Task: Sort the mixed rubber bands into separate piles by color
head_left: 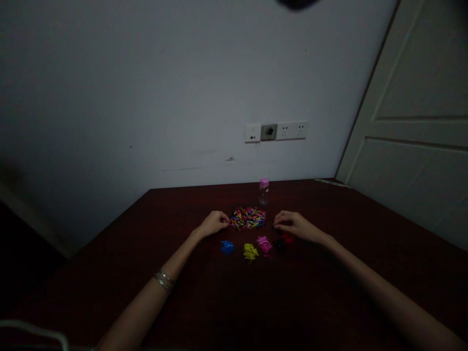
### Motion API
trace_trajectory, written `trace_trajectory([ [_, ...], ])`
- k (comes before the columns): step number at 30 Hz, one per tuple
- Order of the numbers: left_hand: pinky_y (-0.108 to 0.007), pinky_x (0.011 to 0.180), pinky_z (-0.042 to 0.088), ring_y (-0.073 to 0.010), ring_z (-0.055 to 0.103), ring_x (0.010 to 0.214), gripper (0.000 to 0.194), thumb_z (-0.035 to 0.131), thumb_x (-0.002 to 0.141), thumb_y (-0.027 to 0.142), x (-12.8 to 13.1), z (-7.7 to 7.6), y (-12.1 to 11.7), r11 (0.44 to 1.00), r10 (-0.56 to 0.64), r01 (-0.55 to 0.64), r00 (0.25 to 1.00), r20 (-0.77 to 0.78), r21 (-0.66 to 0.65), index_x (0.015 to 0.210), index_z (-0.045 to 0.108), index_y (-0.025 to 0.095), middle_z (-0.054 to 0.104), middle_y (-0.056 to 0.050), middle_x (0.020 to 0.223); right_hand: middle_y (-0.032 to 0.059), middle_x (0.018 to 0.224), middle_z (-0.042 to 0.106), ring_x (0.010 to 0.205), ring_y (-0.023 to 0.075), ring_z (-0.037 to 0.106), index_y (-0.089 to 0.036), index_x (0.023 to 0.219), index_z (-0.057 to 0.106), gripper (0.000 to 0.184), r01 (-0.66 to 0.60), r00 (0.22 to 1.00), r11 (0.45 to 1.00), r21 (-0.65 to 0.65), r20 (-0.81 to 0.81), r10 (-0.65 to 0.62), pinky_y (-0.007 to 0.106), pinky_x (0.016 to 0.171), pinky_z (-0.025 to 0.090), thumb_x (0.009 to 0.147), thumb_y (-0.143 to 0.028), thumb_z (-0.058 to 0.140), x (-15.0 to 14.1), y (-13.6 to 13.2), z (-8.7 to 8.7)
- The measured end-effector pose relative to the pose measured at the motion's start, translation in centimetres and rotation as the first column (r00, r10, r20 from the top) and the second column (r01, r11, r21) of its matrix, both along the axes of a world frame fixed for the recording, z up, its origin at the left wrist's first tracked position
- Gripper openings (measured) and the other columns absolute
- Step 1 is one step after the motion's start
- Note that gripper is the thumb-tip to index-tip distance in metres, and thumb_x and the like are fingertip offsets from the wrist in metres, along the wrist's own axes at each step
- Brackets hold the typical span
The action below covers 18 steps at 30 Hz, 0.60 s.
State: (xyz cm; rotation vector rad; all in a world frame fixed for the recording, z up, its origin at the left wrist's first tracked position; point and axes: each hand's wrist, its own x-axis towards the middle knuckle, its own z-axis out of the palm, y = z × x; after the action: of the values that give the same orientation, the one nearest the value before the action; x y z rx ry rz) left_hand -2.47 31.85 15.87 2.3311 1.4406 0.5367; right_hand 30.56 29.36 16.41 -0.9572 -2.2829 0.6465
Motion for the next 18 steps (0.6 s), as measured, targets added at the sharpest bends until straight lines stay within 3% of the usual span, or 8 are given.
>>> trace_trajectory([
  [18, -0.022, 0.07, 0.042, -0.017, 0.058, 0.086, 0.02, 0.051, 0.079, 0.023, 1.7, -0.3, -1.1, 0.992, 0.018, 0.017, 0.961, -0.275, 0.124, 0.091, 0.066, 0.021, 0.065, -0.004, 0.094, 0.007, 0.09, 0.063, 0.081, 0.0176, 0.059, -0.017, 0.082, 0.067, 0.027, 0.035, 0.999, 0.999, -0.027, 0.036, -0.034, 0.03, 0.075, 0.046, 0.08, -0.04, 0.052, 0.1, 0.0, -1.0],
])
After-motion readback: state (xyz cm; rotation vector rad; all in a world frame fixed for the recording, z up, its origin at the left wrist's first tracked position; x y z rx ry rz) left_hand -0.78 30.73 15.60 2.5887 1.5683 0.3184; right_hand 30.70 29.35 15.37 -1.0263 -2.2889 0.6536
